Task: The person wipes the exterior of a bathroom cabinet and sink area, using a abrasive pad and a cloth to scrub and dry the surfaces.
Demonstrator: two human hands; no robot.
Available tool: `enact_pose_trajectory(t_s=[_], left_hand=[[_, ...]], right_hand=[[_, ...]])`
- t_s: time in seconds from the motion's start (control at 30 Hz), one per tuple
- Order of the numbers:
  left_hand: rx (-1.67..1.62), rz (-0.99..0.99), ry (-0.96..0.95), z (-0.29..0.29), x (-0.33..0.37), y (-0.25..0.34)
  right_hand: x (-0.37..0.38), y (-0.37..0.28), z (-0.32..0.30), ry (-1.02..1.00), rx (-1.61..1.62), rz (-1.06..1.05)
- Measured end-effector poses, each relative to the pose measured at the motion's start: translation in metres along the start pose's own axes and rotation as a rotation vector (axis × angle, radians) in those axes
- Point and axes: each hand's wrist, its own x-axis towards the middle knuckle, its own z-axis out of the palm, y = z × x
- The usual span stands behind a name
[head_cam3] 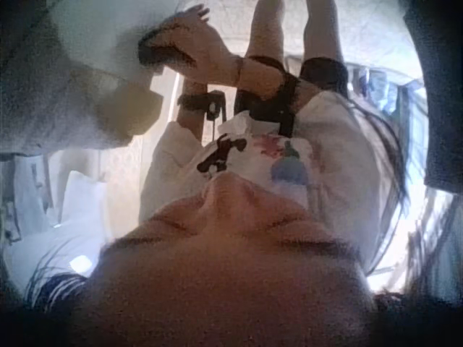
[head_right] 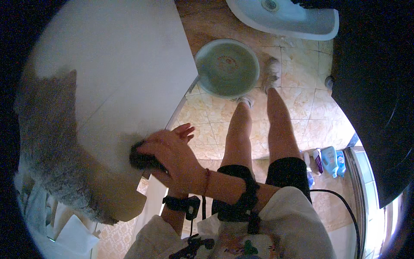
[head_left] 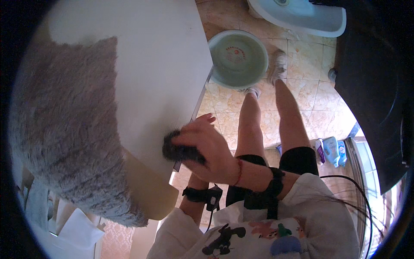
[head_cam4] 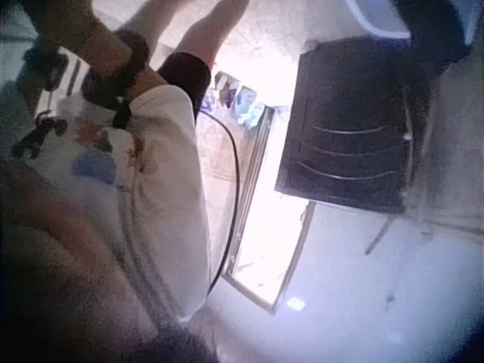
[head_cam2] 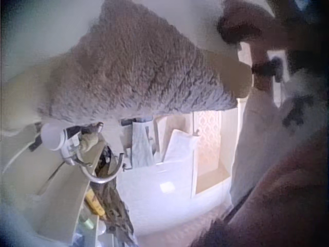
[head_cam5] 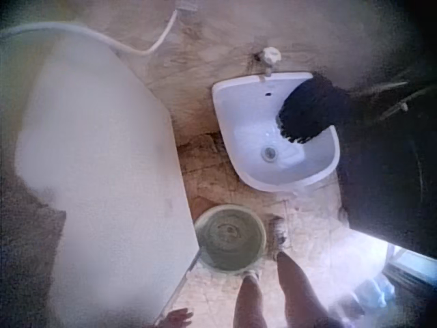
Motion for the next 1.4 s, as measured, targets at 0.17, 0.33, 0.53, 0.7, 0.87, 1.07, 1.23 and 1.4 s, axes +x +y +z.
enact_pose_trajectory(t_s=[0.17, 0.33, 0.53, 0.7, 0.87, 1.07, 1.23, 1.4], left_hand=[[-0.058, -0.088, 0.068, -0.003, -0.007, -0.001], [0.240, -0.277, -0.119, -0.034, 0.018, 0.009], [-0.069, -0.035, -0.186, -0.044, -0.013, 0.004], [0.042, -0.080, 0.060, -0.023, -0.043, 0.032], [-0.421, -0.138, -0.254, 0.012, -0.061, 0.033], [-0.404, -0.131, -0.266, 0.015, -0.075, 0.037], [-0.299, 0.108, -0.330, 0.015, -0.065, 0.040], [-0.361, -0.098, -0.068, -0.004, -0.072, 0.020]], right_hand=[[0.012, 0.063, -0.010, 0.065, -0.047, 0.152], [-0.005, 0.004, -0.006, -0.135, 0.047, -0.017], [-0.014, 0.031, -0.007, -0.115, 0.024, 0.223], [0.012, -0.003, -0.015, -0.602, 0.080, 0.687], [-0.025, 0.019, -0.015, -0.360, -0.204, 0.261], [-0.073, 0.015, 0.057, 0.092, -0.486, 0.453], [-0.070, 0.012, 0.071, 0.695, 0.698, 0.356], [-0.017, 0.047, -0.018, -0.109, -0.110, 0.068]])
